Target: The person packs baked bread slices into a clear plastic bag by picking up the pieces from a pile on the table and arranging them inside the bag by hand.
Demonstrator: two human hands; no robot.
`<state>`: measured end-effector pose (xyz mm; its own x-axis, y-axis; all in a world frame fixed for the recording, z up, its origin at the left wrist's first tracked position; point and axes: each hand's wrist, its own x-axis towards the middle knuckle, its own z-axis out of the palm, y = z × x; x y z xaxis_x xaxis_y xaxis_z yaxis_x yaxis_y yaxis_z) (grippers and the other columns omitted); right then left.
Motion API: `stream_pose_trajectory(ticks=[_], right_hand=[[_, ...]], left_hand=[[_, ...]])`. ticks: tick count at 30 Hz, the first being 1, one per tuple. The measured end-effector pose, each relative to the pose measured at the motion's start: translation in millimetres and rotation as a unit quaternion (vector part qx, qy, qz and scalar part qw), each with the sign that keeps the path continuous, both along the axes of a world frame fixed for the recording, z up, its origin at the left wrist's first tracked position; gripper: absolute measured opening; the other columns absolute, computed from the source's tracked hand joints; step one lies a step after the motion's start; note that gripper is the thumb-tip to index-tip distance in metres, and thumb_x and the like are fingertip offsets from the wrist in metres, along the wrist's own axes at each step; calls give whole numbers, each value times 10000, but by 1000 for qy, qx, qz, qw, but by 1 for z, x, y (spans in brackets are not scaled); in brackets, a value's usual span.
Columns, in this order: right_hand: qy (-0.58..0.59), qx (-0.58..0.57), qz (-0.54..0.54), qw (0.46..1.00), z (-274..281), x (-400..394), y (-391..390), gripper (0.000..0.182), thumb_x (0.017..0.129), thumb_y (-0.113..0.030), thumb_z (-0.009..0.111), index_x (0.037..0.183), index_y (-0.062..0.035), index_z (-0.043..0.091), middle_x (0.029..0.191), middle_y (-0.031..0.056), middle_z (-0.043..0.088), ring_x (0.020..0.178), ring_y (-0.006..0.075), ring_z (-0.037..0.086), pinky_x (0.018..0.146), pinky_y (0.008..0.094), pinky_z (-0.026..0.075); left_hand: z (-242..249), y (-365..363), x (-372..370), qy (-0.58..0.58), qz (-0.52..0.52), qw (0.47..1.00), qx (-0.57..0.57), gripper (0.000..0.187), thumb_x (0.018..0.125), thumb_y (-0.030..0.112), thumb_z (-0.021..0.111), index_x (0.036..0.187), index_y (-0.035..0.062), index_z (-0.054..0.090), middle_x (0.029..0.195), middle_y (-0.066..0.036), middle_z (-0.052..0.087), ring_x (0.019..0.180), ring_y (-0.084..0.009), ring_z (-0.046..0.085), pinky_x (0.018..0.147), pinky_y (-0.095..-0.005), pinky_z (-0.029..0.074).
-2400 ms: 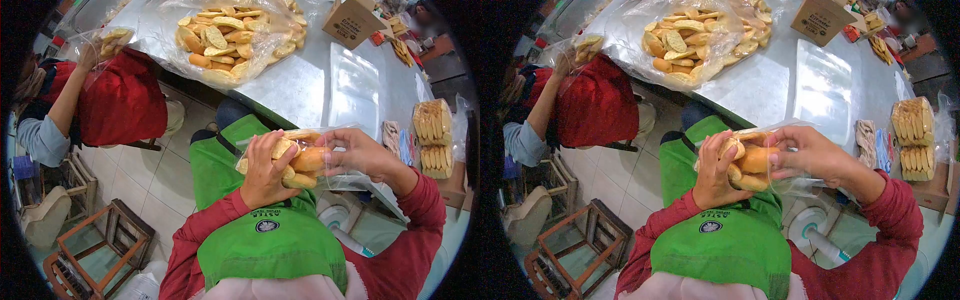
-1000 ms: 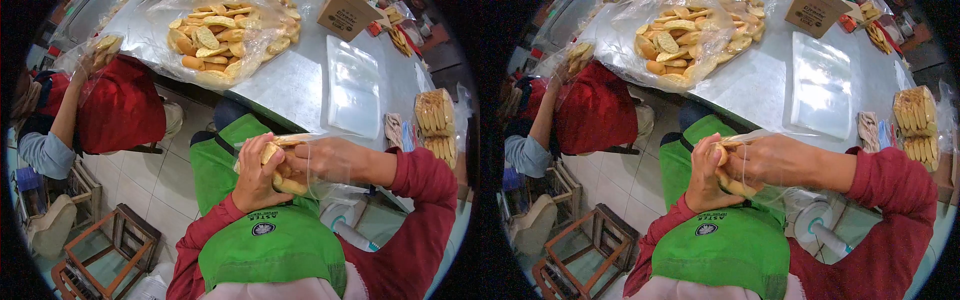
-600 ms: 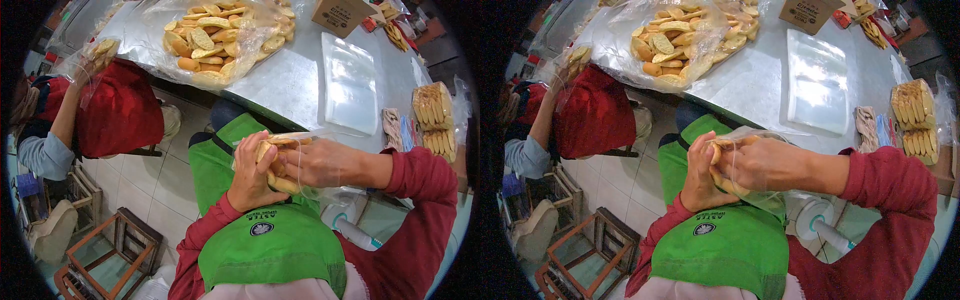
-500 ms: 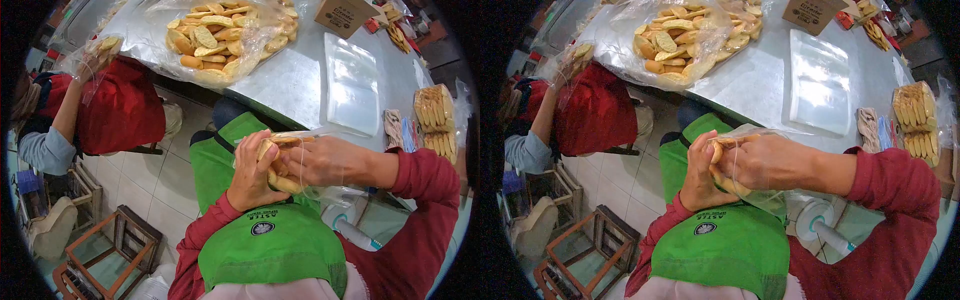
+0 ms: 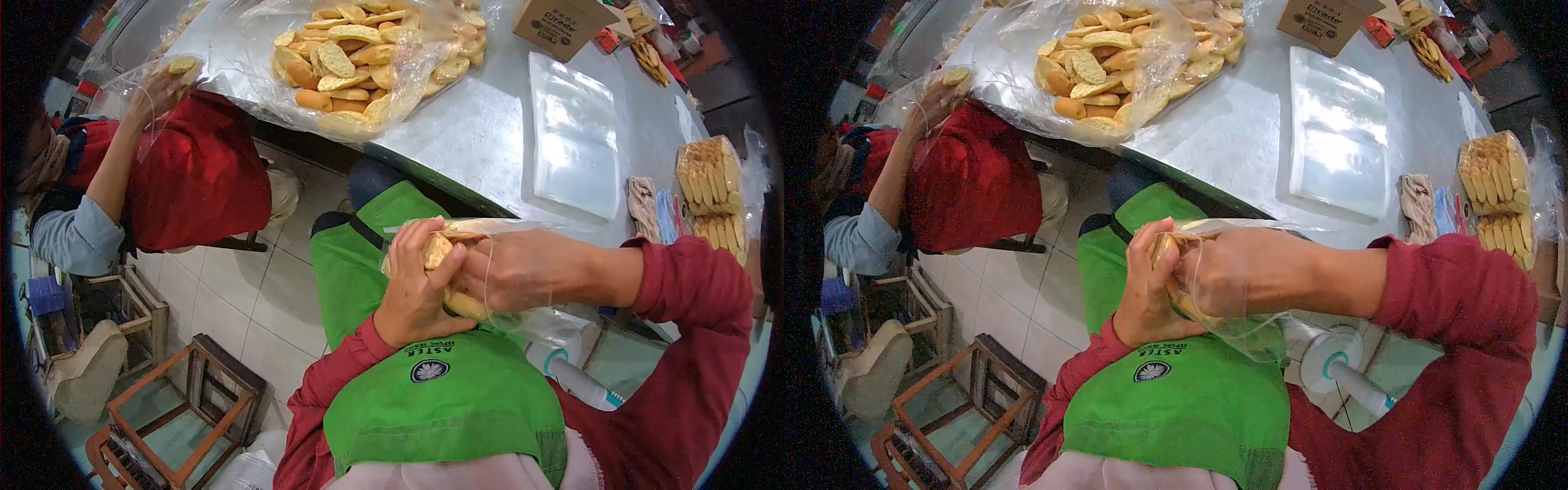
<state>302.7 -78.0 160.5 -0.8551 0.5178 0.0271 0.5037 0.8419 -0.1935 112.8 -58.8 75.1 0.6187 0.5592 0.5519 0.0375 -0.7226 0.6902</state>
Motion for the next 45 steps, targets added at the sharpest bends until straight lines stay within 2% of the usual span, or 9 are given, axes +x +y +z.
stream_pose_trajectory(ticks=[15,18,24,26,28,30,34,39,45], right_hand=[[16,-65,-102,993,8,-8,-7,110,723,-123,570,705,-19,602,717,152,610,705,300,631,590,379,506],[170,-104,-164,966,34,-8,-9,81,737,-85,569,703,-13,586,692,139,606,708,290,642,591,360,511],[220,42,-392,892,96,46,-78,165,854,-78,624,997,2,645,927,129,662,688,182,635,647,297,512],[288,105,-542,782,72,98,-112,207,908,-118,598,1053,19,653,943,127,673,753,190,652,706,301,513],[236,154,-697,660,18,170,-142,290,942,-188,573,1155,5,618,1064,166,645,950,238,626,833,318,483],[32,236,-735,635,-41,252,-176,406,974,-275,519,1283,-12,538,1255,215,558,1180,301,518,981,363,407],[-91,188,-804,556,-199,405,-281,507,988,-349,462,1395,-48,426,1419,205,426,1357,325,344,1090,398,289],[7,232,-802,551,-197,365,-258,420,979,-316,485,1312,-65,533,1328,197,518,1253,348,463,1010,395,381],[-28,290,-801,523,-181,349,-243,253,905,-275,611,987,-44,676,972,123,657,876,300,616,756,405,469]], left_hand=[[-2,2,1,-17,9,1000,-16,1255,396,294,906,1448,218,226,1355,-242,354,1229,-425,395,991,-582,309],[3,3,-5,4,-6,1000,-12,1267,403,303,914,1456,222,213,1349,-248,359,1227,-430,398,993,-577,307],[-2,11,-30,61,-27,989,-135,1191,494,340,890,1461,225,204,1357,-226,362,1244,-399,403,980,-524,395],[-4,11,-35,-58,-26,918,-391,993,647,406,776,1440,169,229,1352,-208,378,1248,-360,419,991,-486,415],[-12,7,-38,-246,-18,705,-665,782,844,492,623,1411,90,265,1344,-188,400,1250,-310,441,1008,-441,430],[-19,4,-40,-189,-46,897,-396,627,932,478,468,1345,29,325,1294,-175,452,1193,-272,503,1012,-409,437],[-9,0,-34,-79,68,974,-199,570,935,446,476,1314,33,373,1222,-165,513,1135,-271,548,1005,-404,450],[-44,-4,-27,-374,28,735,-565,569,932,459,474,1298,29,411,1181,-159,546,1134,-259,551,998,-386,456],[-46,1,-22,-446,-53,683,-576,623,925,509,424,1282,-1,425,1206,-185,545,1105,-304,568,988,-429,460]])
